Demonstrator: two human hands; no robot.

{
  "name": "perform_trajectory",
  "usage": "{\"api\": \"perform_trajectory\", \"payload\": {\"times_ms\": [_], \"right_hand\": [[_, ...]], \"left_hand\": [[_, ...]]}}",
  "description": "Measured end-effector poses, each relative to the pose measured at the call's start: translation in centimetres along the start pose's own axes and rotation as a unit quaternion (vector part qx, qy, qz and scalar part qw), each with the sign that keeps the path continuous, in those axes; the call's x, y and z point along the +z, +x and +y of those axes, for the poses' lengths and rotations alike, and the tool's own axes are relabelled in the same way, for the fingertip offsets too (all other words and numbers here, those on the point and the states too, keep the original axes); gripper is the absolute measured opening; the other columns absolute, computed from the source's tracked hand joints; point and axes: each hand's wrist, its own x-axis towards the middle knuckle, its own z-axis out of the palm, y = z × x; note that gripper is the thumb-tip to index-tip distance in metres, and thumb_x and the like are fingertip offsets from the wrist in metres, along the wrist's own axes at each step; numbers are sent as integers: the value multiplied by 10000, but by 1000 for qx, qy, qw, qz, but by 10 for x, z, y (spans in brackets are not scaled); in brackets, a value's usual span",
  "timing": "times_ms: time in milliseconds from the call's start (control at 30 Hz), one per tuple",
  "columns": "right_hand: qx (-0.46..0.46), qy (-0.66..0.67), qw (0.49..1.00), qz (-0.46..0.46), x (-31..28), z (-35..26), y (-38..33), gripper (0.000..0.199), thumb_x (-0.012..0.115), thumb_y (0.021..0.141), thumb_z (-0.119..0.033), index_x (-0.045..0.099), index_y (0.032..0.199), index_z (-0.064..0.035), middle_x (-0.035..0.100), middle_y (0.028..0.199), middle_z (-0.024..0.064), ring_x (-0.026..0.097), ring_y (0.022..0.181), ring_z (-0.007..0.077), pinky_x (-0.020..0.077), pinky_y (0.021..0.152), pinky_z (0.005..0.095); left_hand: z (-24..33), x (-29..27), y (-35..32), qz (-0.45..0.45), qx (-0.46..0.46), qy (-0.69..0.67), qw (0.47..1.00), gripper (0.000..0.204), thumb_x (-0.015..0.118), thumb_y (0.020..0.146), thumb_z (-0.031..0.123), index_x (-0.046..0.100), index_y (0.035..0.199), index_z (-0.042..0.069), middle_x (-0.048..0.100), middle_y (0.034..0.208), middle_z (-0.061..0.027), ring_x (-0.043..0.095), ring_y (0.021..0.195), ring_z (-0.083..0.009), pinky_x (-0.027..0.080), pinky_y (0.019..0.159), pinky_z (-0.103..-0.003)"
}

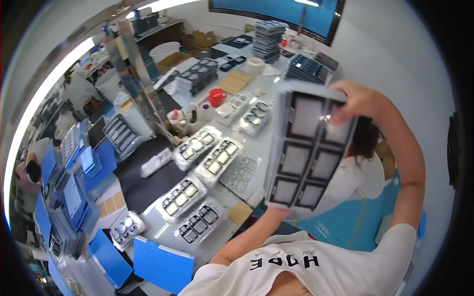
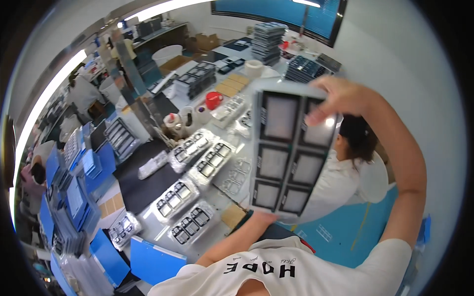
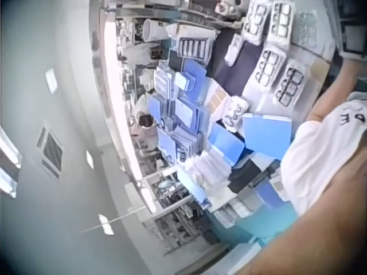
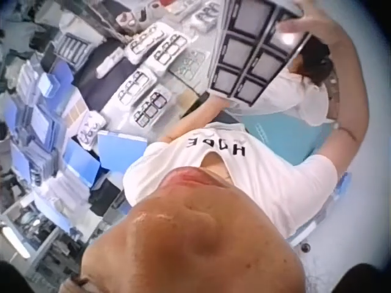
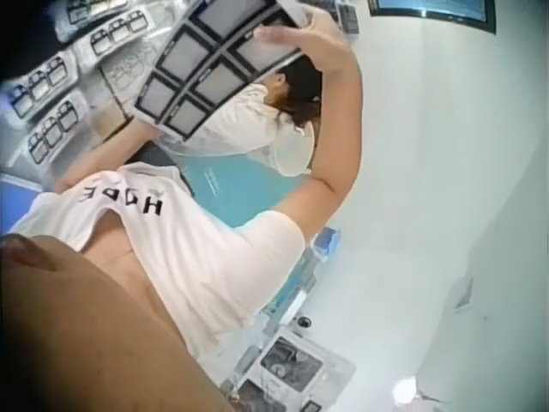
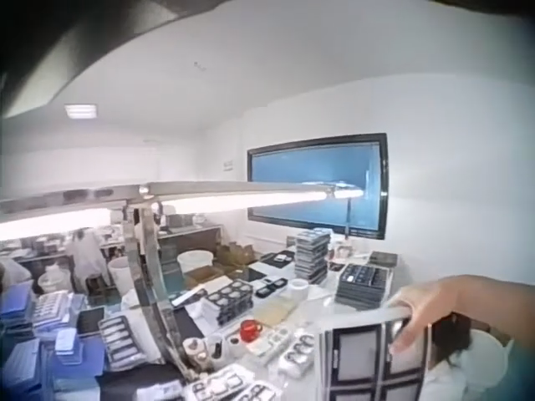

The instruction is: Inspecting and sorting sheets of circular electronic parts at a workbench.

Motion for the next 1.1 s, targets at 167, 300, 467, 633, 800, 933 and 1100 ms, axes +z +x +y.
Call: {"api": "perform_trajectory", "payload": {"times_ms": [167,300,467,633,800,933,1100], "right_hand": [[103,151,983,-23,16,76,-144,603,846,570,-198,590,1062,39,625,912,38,561,847,107,455,778,263],[181,45,981,46,28,166,-238,659,847,586,-268,582,1103,45,645,992,107,588,929,156,466,836,300],[194,245,950,23,27,330,-407,705,834,618,-345,563,1137,46,643,989,134,601,908,186,485,795,320],[255,305,909,128,50,526,-636,645,819,630,-348,597,1098,37,658,936,111,607,865,174,477,756,310],[391,360,809,252,85,690,-866,709,821,591,-361,590,1129,39,646,974,124,602,916,207,475,770,316],[450,415,726,312,101,778,-994,630,813,599,-308,614,1091,32,652,965,114,605,888,192,476,775,310],[532,427,625,381,92,868,-1051,609,810,607,-318,614,1050,49,639,879,88,584,824,170,452,735,299]], "left_hand": [[-102,-37,-61,181,-194,-157,951,465,372,956,295,405,1346,44,486,1324,-131,491,1191,-283,412,982,-484],[-194,-67,-55,180,-283,-86,938,455,387,951,279,410,1342,47,485,1326,-127,488,1193,-281,408,986,-477],[-369,-84,-43,124,-411,20,903,439,413,944,251,419,1335,52,482,1330,-120,483,1198,-277,403,993,-465],[-600,-135,-43,46,-431,79,898,426,438,936,223,427,1328,57,479,1333,-113,478,1202,-273,397,1000,-453],[-810,-205,-54,122,-433,74,890,411,445,925,159,432,1319,43,479,1329,-130,472,1205,-290,386,1001,-475],[-952,-202,-24,235,-498,106,828,670,371,903,546,422,1329,31,453,1352,-165,432,1237,-344,314,1035,-534],[-1062,-206,51,207,-528,158,808,834,267,866,710,387,1359,48,479,1339,-131,472,1209,-330,382,988,-514]]}}
